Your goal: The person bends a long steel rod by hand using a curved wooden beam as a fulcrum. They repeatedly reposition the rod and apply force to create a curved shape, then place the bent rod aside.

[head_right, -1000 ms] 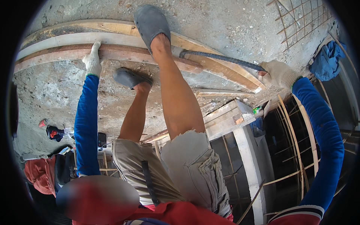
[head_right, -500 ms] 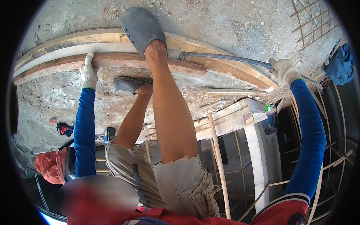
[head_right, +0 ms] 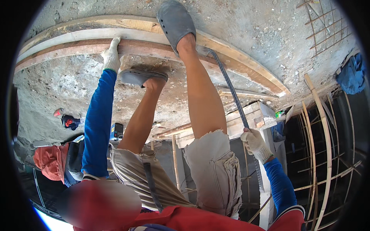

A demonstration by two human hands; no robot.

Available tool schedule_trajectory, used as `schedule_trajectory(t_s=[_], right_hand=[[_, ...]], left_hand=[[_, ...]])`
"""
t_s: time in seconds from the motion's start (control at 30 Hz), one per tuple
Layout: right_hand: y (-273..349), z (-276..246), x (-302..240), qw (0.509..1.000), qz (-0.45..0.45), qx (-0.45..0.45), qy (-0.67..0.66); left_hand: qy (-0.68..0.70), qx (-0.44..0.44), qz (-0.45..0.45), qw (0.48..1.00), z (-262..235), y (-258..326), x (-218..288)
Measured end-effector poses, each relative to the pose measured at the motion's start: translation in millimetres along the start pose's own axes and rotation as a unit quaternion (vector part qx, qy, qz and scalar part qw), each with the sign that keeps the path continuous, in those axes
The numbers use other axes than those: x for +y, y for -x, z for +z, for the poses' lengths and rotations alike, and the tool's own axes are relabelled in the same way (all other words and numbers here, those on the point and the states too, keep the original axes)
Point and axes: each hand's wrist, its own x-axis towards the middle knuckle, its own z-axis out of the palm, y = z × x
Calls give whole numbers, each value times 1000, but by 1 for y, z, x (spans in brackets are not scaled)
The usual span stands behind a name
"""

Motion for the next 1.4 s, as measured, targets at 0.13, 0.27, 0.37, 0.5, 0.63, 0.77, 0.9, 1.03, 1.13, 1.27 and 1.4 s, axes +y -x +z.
schedule_trajectory(t_s=[0.13, 0.27, 0.37, 0.5, 0.63, 0.77, 0.9, 1.03, 1.13, 1.27, 1.4], right_hand=[[10, 136, 48, 965, -25, 19, -262], [-7, 178, 84, 937, -170, 171, -251], [7, 161, 105, 924, -271, 236, -128], [72, 145, 92, 869, -404, 274, 80], [148, 173, 53, 822, -345, 359, 277], [154, 218, 27, 801, -333, 346, 357], [132, 267, 9, 830, -295, 322, 346], [113, 301, 5, 846, -283, 316, 324], [93, 325, -3, 843, -268, 301, 358], [82, 342, 1, 861, -263, 246, 359], [105, 328, -22, 842, -243, 225, 426]], left_hand=[[-29, 5, 15, 999, 20, 3, -3], [-11, -28, -20, 999, 20, -6, 0], [-2, -30, -26, 999, 21, 6, 7], [19, -15, 8, 1000, 24, 6, 3], [52, -6, 51, 997, 23, 14, -1], [54, -1, 59, 997, 26, 6, -10], [82, -7, 62, 995, 28, 9, -8], [55, 19, 85, 995, 25, 10, -14], [63, 17, 93, 994, 25, 5, -19], [57, 5, 72, 996, 24, 8, -14], [61, 8, 74, 995, 31, 15, -12]])
